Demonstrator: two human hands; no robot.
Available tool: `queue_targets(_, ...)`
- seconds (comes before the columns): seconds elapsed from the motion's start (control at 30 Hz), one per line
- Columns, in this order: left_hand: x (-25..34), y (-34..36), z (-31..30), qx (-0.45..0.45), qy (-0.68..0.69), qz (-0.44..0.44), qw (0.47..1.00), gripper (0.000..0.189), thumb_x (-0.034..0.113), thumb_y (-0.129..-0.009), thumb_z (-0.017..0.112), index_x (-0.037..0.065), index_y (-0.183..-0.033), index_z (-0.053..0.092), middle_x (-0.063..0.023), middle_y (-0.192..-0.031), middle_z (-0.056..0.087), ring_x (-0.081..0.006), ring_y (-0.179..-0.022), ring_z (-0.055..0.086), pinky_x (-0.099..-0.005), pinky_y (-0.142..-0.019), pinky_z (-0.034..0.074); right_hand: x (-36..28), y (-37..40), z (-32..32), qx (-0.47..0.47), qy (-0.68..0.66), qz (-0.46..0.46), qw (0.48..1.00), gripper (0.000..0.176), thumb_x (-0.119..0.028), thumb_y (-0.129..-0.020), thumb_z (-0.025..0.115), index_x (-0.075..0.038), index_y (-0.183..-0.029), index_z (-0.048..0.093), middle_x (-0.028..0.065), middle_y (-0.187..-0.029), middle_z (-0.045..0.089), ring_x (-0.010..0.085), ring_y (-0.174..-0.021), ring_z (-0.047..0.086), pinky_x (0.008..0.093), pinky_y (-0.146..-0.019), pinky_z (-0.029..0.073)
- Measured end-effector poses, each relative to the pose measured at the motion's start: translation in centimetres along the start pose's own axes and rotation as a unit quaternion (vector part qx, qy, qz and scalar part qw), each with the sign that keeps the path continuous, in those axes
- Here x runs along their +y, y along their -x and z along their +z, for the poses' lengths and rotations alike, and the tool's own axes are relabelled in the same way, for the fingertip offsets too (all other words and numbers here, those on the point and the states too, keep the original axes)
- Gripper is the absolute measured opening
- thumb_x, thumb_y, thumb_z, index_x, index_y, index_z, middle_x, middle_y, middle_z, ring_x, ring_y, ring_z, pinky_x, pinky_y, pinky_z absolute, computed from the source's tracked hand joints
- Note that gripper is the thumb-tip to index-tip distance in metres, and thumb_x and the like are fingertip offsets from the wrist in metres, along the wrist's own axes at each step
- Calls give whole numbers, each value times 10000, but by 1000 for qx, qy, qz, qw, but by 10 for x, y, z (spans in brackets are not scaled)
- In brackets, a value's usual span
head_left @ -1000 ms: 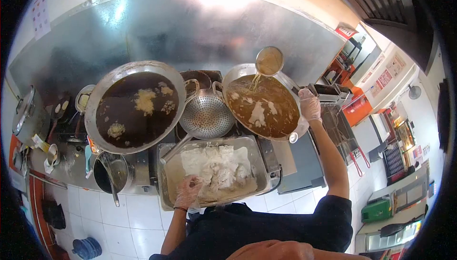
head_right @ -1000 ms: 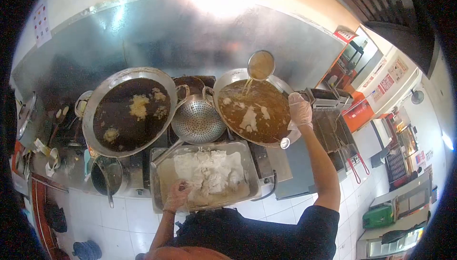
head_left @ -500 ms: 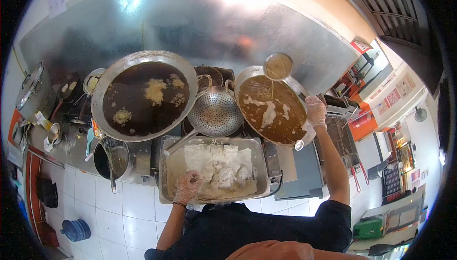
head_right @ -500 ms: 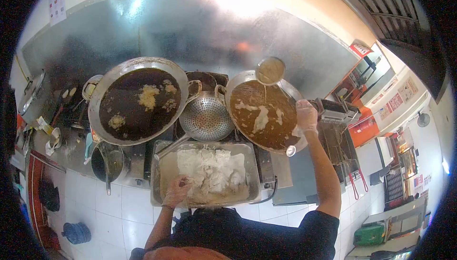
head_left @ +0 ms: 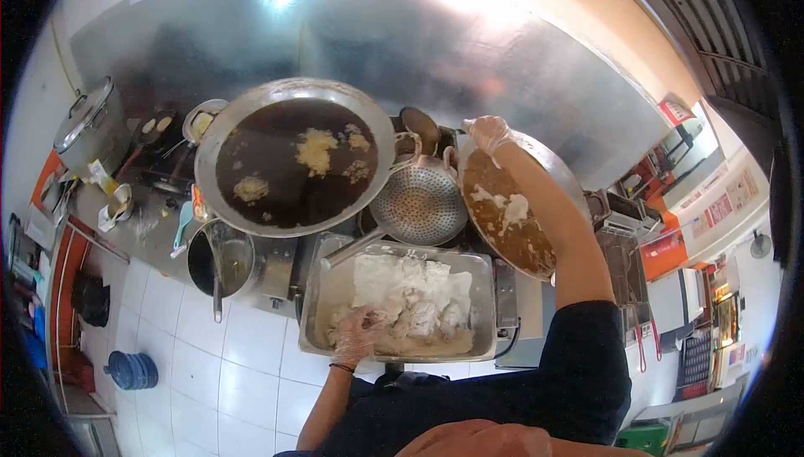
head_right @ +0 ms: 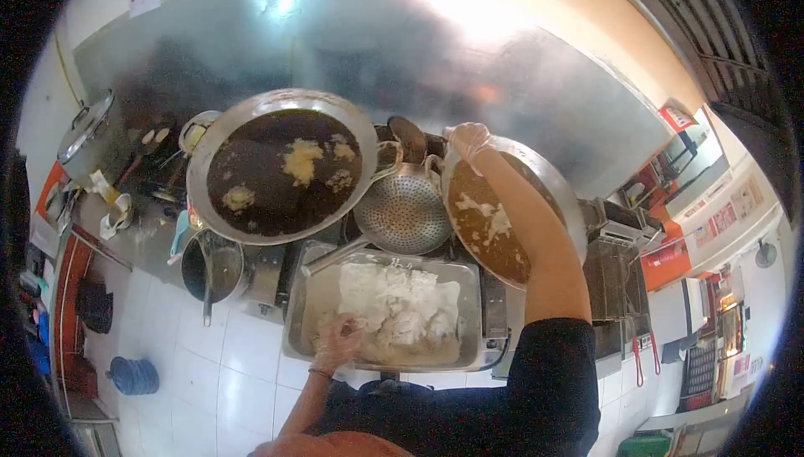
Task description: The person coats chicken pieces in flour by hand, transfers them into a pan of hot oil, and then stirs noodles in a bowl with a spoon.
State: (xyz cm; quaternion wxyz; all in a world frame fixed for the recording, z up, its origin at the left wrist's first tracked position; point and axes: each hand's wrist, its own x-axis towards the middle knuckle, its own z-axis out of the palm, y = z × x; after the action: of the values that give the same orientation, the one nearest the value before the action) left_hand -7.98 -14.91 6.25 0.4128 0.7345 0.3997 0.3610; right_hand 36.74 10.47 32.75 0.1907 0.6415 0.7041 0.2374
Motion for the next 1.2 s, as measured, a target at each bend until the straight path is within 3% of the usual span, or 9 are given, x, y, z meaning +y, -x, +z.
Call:
queue_targets(0.07, 3, 6, 8, 47, 44, -11, 998, 377, 206, -815, 799, 71, -1136, 655, -129, -981, 686, -266, -776, 674, -384, -697, 547, -3, -4, -9, -24, -4, 31, 999, 171, -104, -959, 557, -125, -1070, 686, 115, -883, 731, 289, -874, 741, 413, -714, 603)
queue_targets(0.27, 15, 7, -3, -1, -3, -49, 999, 385, 219, -804, 807, 61, -1123, 660, -137, -963, 696, -288, -796, 684, -388, -709, 556, 5, -7, 8, 3, 33, 0, 999, 144, -115, -930, 587, -115, -1043, 677, 112, -872, 730, 304, -862, 744, 416, -699, 598)
queue_targets(0.57, -1, 1, -1, -21, 3, 23, 1000, 410, 258, -795, 814, 69, -1126, 663, -160, -996, 685, -339, -918, 666, -440, -821, 534, -1, 7, -30, -3, 29, 35, 999, 121, -112, -928, 593, -115, -983, 701, 124, -900, 740, 300, -855, 743, 407, -712, 602)
queue_targets(0.7, -20, 4, 5, -42, 7, 23, 999, 399, 268, -805, 799, 71, -1123, 661, -154, -1007, 675, -329, -883, 662, -423, -793, 536, -4, 19, -83, 52, -57, 82, 994, 141, -112, -917, 580, -119, -960, 714, 127, -893, 740, 315, -836, 738, 414, -737, 592)
queue_targets(0.83, -8, -4, -6, -70, 33, 27, 997, 396, 266, -810, 789, 70, -1127, 654, -148, -993, 658, -317, -865, 647, -406, -775, 533, -47, 47, -136, 41, -96, 100, 990, 116, -89, -912, 634, -53, -951, 737, 152, -886, 750, 251, -830, 753, 355, -712, 616)
queue_targets(0.9, -10, -6, -9, -83, 47, 27, 995, 399, 260, -810, 788, 67, -1131, 651, -146, -980, 648, -313, -861, 640, -402, -770, 532, -93, 71, -182, -79, -22, 94, 992, 123, -81, -916, 631, -33, -950, 739, 172, -916, 752, 260, -844, 755, 351, -718, 615)
queue_targets(1.07, -16, -13, -15, -108, 18, 60, 992, 412, 245, -809, 784, 59, -1150, 647, -151, -986, 644, -311, -860, 636, -400, -767, 529, -174, 118, -116, -72, -94, 179, 977, 113, -58, -919, 625, -1, -962, 712, 186, -953, 753, 260, -883, 757, 341, -717, 614)
queue_targets(1.1, -22, -13, -13, -106, 32, 53, 992, 410, 234, -812, 781, 56, -1155, 645, -150, -992, 648, -303, -867, 639, -398, -774, 528, -193, 136, -88, -55, -72, 139, 986, 128, -77, -930, 611, 18, -973, 686, 171, -1012, 745, 252, -913, 749, 328, -718, 608)
queue_targets(1.2, -31, -18, -9, -119, 80, -10, 990, 412, 206, -819, 773, 49, -1177, 640, -148, -1018, 659, -279, -898, 645, -388, -802, 525, -259, 186, -42, -26, -149, 236, 960, 146, -110, -946, 586, 5, -959, 675, 119, -1014, 726, 229, -901, 731, 330, -722, 594)
